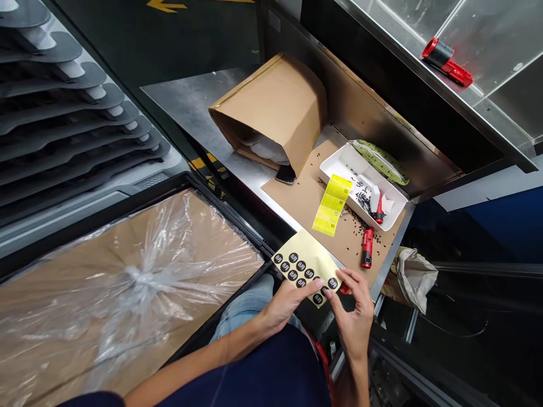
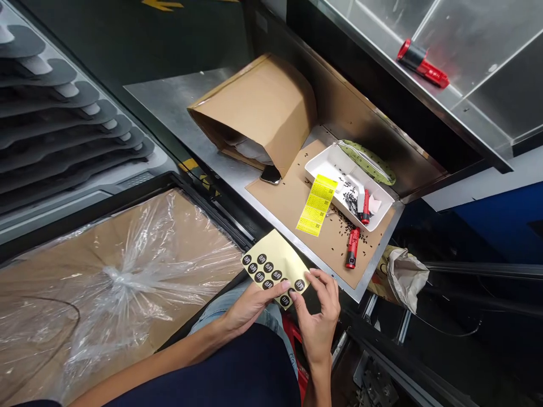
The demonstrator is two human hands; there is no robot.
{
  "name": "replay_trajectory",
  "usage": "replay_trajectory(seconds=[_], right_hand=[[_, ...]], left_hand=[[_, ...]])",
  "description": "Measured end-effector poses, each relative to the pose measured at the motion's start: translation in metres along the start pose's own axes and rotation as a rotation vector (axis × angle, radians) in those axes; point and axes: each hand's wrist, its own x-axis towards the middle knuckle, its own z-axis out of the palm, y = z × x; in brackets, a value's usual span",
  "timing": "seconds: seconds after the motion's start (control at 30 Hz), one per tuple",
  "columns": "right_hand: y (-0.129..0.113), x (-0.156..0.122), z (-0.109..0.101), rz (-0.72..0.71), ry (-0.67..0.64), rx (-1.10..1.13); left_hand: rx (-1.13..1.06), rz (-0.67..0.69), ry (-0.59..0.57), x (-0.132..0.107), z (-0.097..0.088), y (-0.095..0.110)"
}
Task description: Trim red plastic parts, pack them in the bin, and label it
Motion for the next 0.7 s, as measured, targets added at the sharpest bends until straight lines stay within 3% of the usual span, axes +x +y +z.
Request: replay_trajectory(seconds=[0.13,0.27,0.53,0.7], right_hand=[[0.000,-0.004,0.009,0.189,-0.025,0.157],[-0.003,-0.009,0.015,0.284,-0.032,0.266],[-0.006,-0.005,0.020,0.352,-0.095,0.413],[-0.004,-0.005,0.020,0.269,-0.098,0.239]], left_hand=[[0.062,0.060,0.014,0.000,-0.007,-0.007],[0.078,0.082,0.047,-0.004,-0.008,-0.009],[0.055,0.074,0.032,-0.014,-0.006,0.000],[0.105,0.104,0.205,-0.016,-0.008,-0.012]])
